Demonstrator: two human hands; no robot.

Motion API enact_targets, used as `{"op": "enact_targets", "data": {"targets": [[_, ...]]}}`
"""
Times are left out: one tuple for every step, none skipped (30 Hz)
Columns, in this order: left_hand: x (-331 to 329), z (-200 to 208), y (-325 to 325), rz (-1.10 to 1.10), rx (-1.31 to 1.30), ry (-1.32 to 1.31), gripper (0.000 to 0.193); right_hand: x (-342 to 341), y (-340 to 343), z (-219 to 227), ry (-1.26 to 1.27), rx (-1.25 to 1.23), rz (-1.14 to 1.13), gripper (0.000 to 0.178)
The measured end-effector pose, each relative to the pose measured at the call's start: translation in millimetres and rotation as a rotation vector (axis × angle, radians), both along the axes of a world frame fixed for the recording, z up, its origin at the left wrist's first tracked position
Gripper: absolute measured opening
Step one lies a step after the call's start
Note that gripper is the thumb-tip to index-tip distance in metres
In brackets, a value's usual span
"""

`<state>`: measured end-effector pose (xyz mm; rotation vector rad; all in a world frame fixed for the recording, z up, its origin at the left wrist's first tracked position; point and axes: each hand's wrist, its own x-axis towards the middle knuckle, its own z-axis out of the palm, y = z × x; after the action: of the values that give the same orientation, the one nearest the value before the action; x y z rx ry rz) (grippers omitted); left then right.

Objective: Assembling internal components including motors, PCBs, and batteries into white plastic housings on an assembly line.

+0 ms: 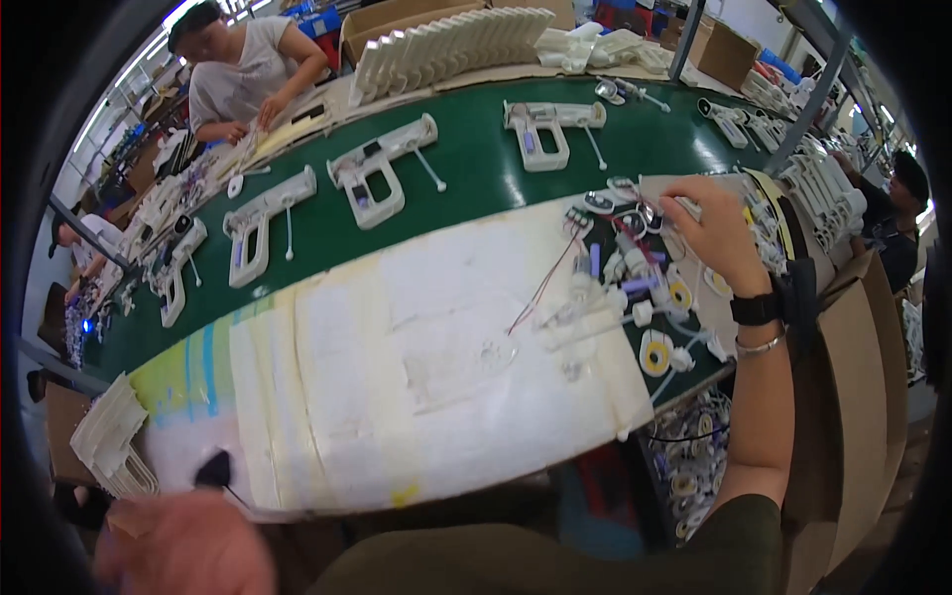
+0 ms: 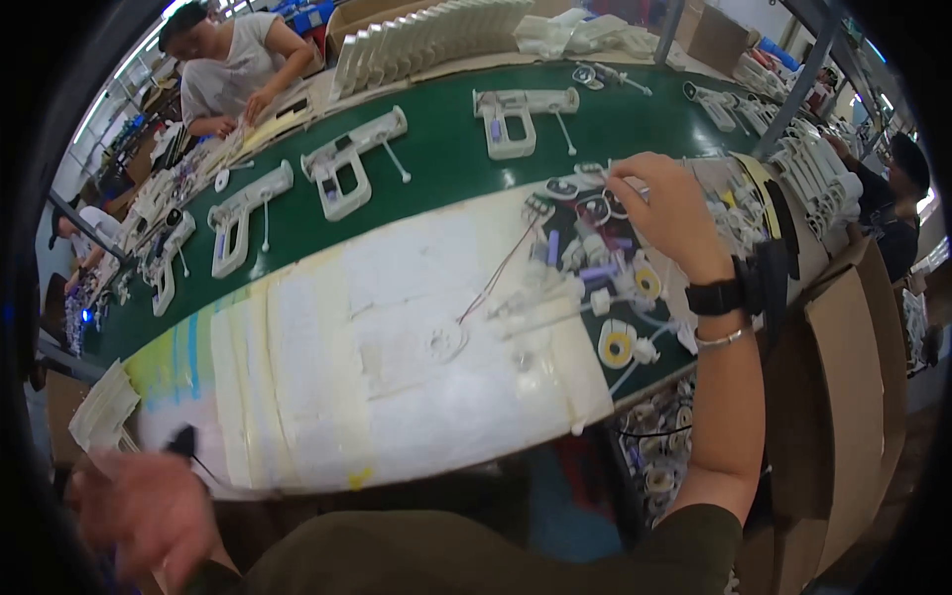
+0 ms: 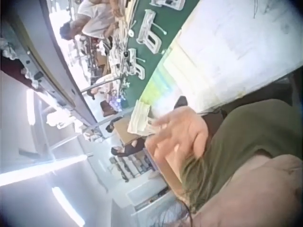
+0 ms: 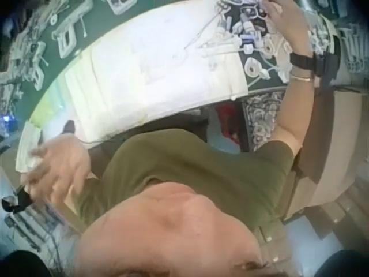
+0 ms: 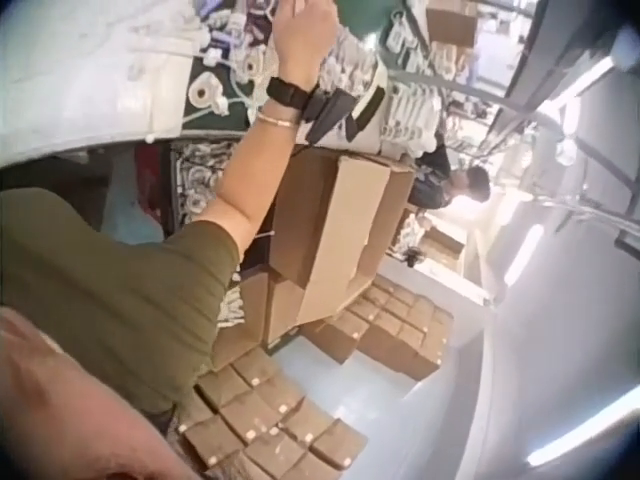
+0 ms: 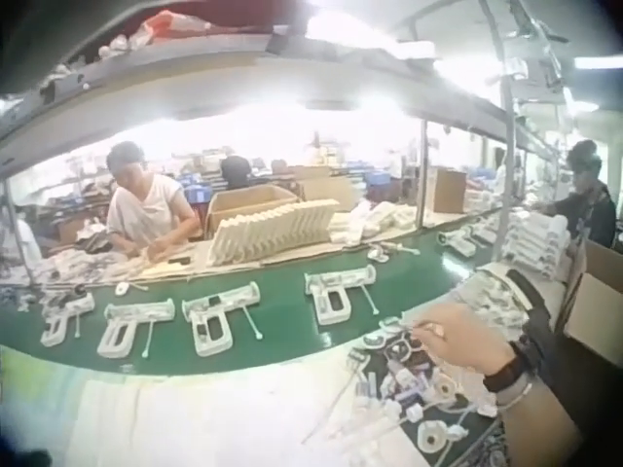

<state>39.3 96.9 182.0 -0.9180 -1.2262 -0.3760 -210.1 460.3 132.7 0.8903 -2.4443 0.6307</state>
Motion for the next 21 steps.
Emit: {"op": "enact_targets", "data": {"targets": [[-6.5, -66.4, -24.8, 0.150, -0.233, -0.703, 0.046, -21.2, 22.3, -14.5, -0.009, 0.024, -0.066, 0.016], [12.0, -103.9, -48.7, 0.389, -0.497, -1.389, 0.058, -53.5, 27.0, -18.3, -0.061, 0.121, -0.081, 0.017], [-4.0, -121.2, -44.2, 0.388, -0.728, -1.634, 0.063, -82.6, 30.6, -19.3, -0.117, 0.238, -0.097, 0.017], [3.2, -156.8, -49.4, 0.379, -0.675, -1.687, 0.065, -111.3, 31.3, -22.5, -0.134, 0.317, -0.152, 0.019], [3.4, -167.6, -49.2, 0.385, -0.661, -1.690, 0.065, -140.3, 34.5, -25.3, -0.152, 0.403, -0.221, 0.020], [1.4, -175.8, -47.4, 0.438, -0.778, -1.649, 0.061, -176.0, 43.3, -32.7, -0.189, 0.438, -0.262, 0.020], [0.4, -182.8, -46.7, 0.482, -0.894, -1.609, 0.057, -209.8, 51.6, -39.0, -0.251, 0.445, -0.309, 0.021], [0.7, -185.6, -47.3, 0.479, -0.877, -1.623, 0.057, -242.7, 59.4, -48.7, -0.264, 0.459, -0.345, 0.022], [1.4, -185.0, -48.9, 0.500, -0.889, -1.599, 0.055, -275.1, 62.6, -61.9, -0.276, 0.474, -0.372, 0.023], [3.3, -183.3, -49.7, 0.522, -0.897, -1.580, 0.052, -300.6, 62.2, -72.5, -0.276, 0.489, -0.345, 0.023], [4.2, -182.9, -50.5, 0.529, -0.872, -1.605, 0.052, -325.7, 61.6, -82.8, -0.262, 0.507, -0.374, 0.024], [3.5, -181.9, -50.7, 0.525, -0.890, -1.595, 0.051, -353.0, 65.5, -94.4, -0.245, 0.522, -0.405, 0.026], [2.4, -181.0, -50.9, 0.520, -0.909, -1.584, 0.049, -383.1, 73.6, -108.5, -0.208, 0.513, -0.415, 0.028], [2.6, -178.1, -50.2, 0.544, -0.932, -1.593, 0.049, -395.7, 55.6, -108.4, -0.265, 0.502, -0.443, 0.031], [4.6, -175.4, -49.1, 0.570, -0.916, -1.622, 0.049, -404.1, 37.9, -106.6, -0.324, 0.492, -0.474, 0.034], [8.1, -172.5, -47.4, 0.555, -0.915, -1.648, 0.049, -427.2, 25.8, -119.3, -0.330, 0.491, -0.439, 0.034], [7.2, -177.0, -51.1, 0.519, -0.920, -1.650, 0.049, -449.5, 27.4, -128.2, -0.250, 0.405, -0.451, 0.034], [8.4, -179.6, -51.5, 0.518, -0.905, -1.631, 0.048, -474.6, 32.9, -144.9, -0.180, 0.316, -0.462, 0.034], [5.9, -181.1, -54.8, 0.515, -0.917, -1.636, 0.048, -507.3, 49.8, -167.3, -0.081, 0.291, -0.425, 0.045], [12.6, -186.4, -58.8, 0.479, -0.919, -1.620, 0.050, -524.1, 47.0, -183.8, 0.075, 0.237, -0.385, 0.050], [15.4, -188.2, -61.3, 0.441, -0.934, -1.603, 0.052, -535.3, 49.0, -200.8, 0.223, 0.176, -0.351, 0.056]]}}
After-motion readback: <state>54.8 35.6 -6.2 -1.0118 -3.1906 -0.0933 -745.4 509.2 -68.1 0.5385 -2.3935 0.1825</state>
